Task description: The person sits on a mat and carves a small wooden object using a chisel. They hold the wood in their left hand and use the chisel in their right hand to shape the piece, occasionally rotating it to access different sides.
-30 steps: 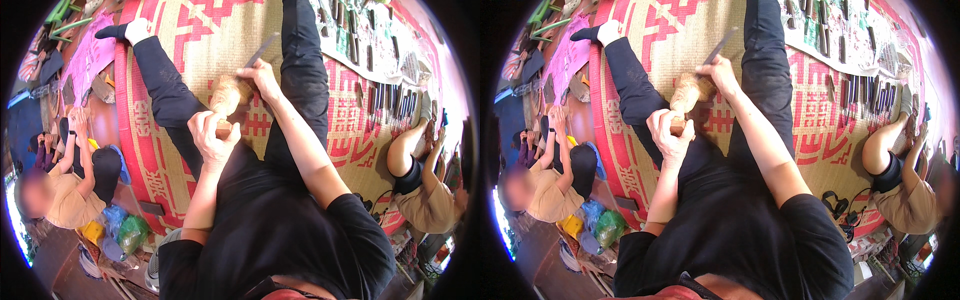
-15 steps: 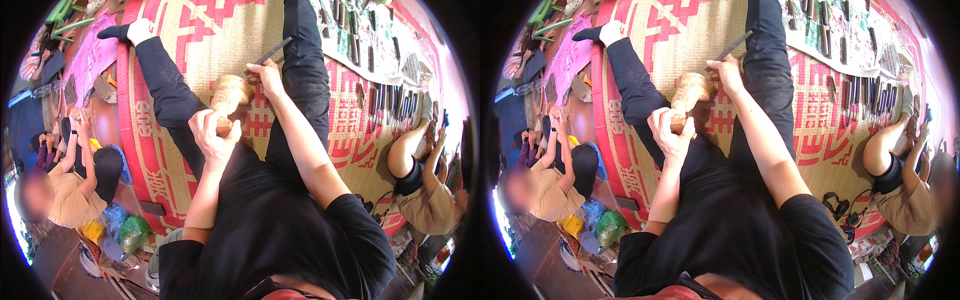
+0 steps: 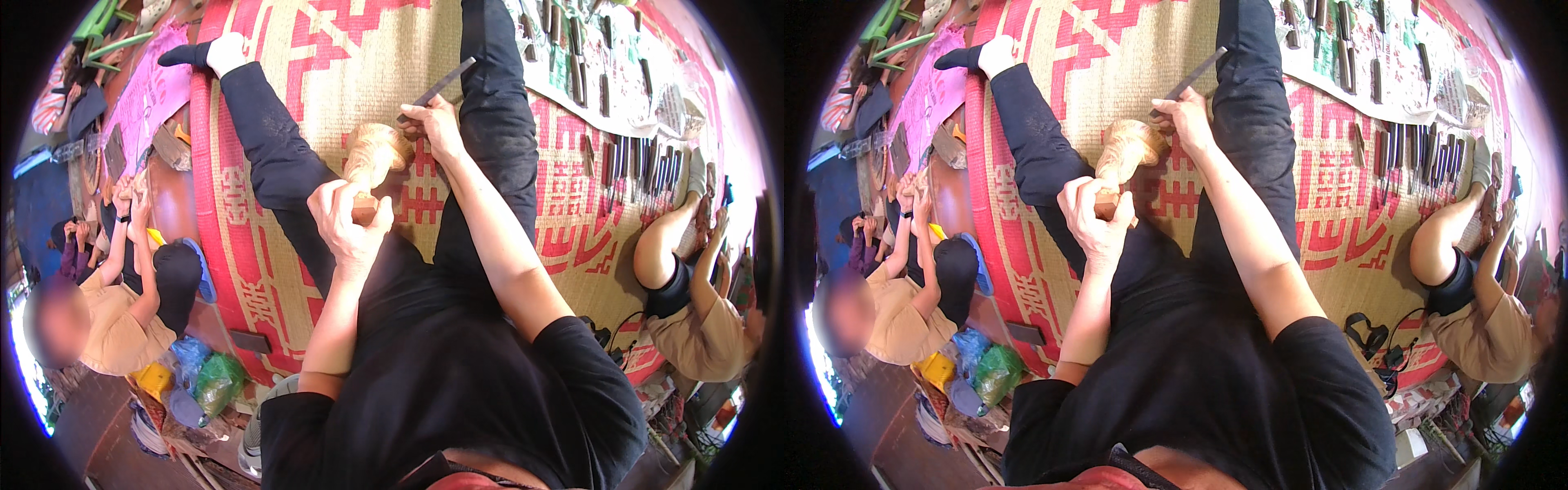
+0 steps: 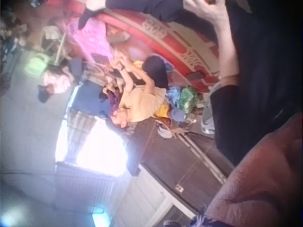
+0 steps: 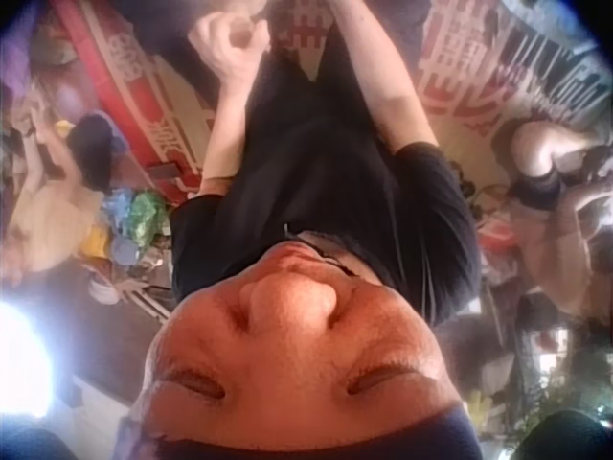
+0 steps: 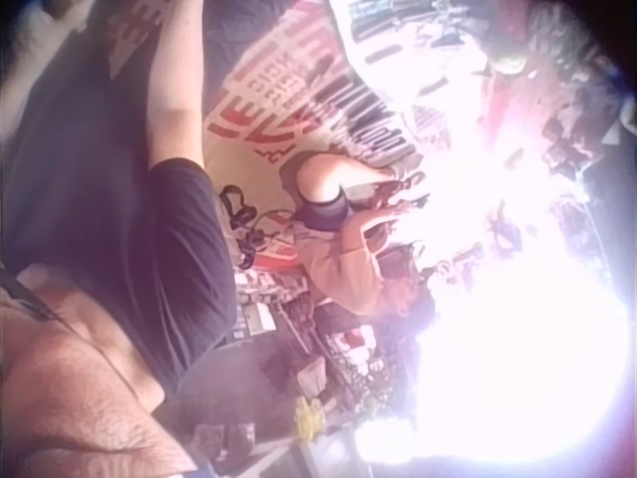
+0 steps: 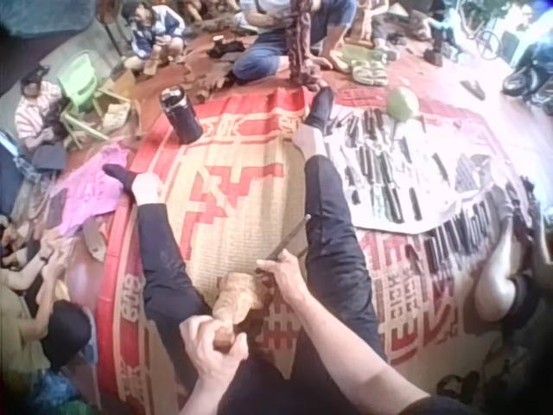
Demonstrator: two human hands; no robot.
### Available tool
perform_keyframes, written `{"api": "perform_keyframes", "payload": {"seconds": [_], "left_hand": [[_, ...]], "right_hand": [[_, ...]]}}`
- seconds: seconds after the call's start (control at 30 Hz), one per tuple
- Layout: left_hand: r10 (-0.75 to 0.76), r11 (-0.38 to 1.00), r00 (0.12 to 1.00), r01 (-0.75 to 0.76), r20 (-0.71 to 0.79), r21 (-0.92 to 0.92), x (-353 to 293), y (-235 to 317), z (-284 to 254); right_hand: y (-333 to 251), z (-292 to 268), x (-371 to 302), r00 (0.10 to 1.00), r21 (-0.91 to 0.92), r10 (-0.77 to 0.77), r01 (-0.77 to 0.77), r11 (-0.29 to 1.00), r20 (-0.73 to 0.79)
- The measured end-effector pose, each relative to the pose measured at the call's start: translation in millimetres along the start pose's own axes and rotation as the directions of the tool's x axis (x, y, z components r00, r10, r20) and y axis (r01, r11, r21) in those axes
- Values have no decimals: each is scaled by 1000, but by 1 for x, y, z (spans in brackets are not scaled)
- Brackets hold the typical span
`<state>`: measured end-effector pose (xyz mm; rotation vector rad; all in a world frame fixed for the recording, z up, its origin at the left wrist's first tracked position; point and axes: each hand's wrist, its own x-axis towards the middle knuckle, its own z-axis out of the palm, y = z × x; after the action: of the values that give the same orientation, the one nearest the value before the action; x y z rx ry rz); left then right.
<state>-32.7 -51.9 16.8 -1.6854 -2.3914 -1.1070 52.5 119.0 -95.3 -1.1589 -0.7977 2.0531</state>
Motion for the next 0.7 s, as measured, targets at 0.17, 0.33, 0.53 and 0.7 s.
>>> {"api": "perform_keyframes", "payload": {"seconds": [0.17, 0.33, 0.53, 0.7], "left_hand": [[-12, 1000, 1000, 12, 2, 5, -3, -2, 0], [10, 1000, 1000, -10, 4, 6, 0, 0, 0], [19, 1000, 1000, -19, 3, 17, -3, -3, 0], [36, 999, 999, -36, 17, 30, -5, -2, -1]], "right_hand": [[-2, 16, -19, 989, -25, -11, 15, 1000, 144], [1, 4, 1, 998, 12, 58, -58, 998, -4], [-2, 14, -8, 989, -64, -53, 62, 996, 135], [-3, 6, 4, 999, -111, 24, -20, 994, 37]]}}
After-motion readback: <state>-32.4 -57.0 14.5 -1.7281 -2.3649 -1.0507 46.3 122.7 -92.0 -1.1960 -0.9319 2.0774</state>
